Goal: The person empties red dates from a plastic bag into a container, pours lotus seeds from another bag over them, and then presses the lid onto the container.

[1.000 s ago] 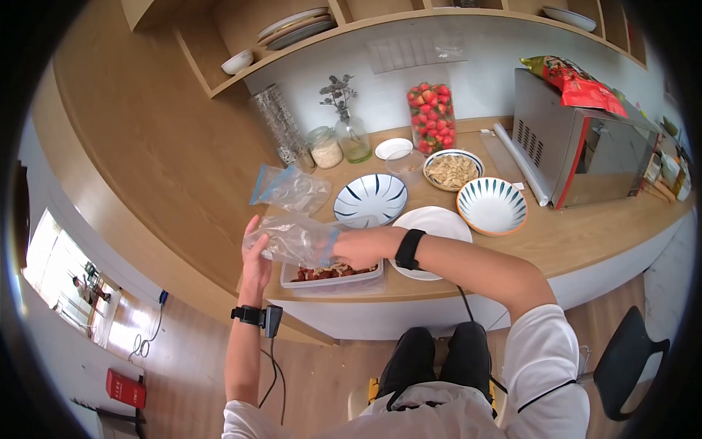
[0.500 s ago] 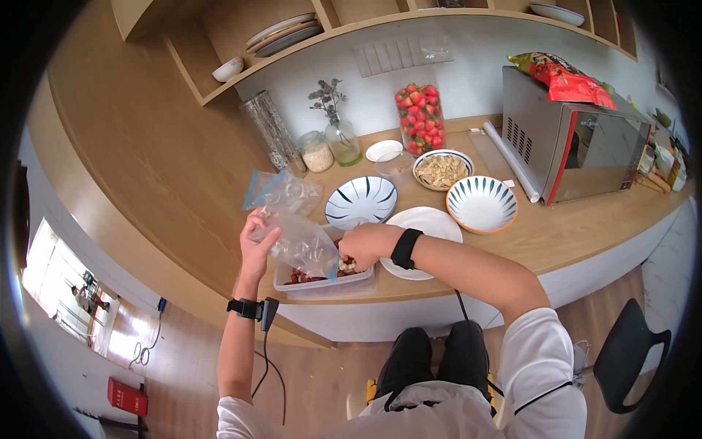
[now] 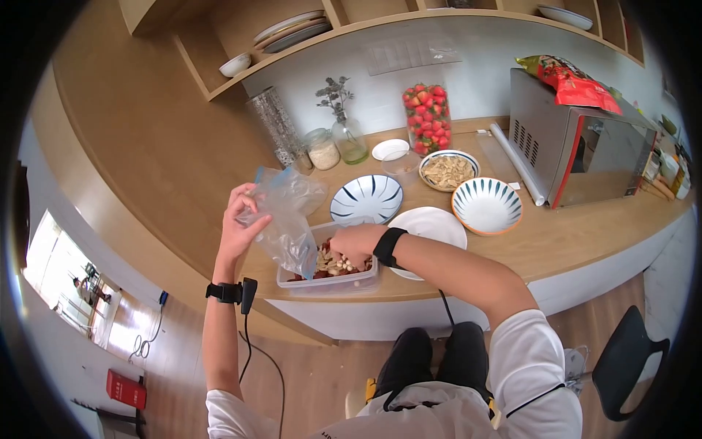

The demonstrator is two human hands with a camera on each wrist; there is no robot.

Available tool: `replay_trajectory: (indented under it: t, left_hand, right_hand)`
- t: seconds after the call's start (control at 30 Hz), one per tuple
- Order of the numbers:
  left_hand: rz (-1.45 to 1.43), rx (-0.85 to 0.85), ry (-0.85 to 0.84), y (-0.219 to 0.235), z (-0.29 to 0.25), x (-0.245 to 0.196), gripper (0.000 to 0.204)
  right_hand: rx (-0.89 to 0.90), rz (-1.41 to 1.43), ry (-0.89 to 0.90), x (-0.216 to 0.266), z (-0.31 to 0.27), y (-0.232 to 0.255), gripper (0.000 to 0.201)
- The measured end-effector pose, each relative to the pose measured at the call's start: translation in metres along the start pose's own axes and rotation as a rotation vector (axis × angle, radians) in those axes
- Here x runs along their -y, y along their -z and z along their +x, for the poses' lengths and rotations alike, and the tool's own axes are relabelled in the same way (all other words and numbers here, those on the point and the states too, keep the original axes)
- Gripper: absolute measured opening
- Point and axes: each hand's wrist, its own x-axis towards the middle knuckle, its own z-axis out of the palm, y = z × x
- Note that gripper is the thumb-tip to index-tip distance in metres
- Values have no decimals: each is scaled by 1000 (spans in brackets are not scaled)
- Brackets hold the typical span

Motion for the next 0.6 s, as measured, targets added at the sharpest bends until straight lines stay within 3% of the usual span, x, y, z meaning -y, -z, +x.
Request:
replay_trajectory:
  t: [0.17, 0.23, 0.27, 0.4, 0.47, 0.6]
  left_hand:
    - [207, 55, -41, 6, -3, -9, 28]
    - [151, -15, -38, 10, -3, -5, 28]
    - [92, -81, -38, 11, -3, -2, 28]
    - [99, -45, -41, 11, -3, 6, 27]
    - [300, 6, -163, 6, -3, 3, 27]
    - [401, -65, -249, -9, -5, -14, 27]
  right_hand:
    - [30, -21, 13, -4, 9, 11, 69]
    - [38, 174, 43, -7, 7, 13, 69]
    - [41, 173, 43, -6, 5, 15, 69]
    - [129, 30, 6, -1, -2, 10, 70]
    - [147, -11, -8, 5, -6, 8, 70]
    - [86, -1, -36, 9, -4, 10, 63]
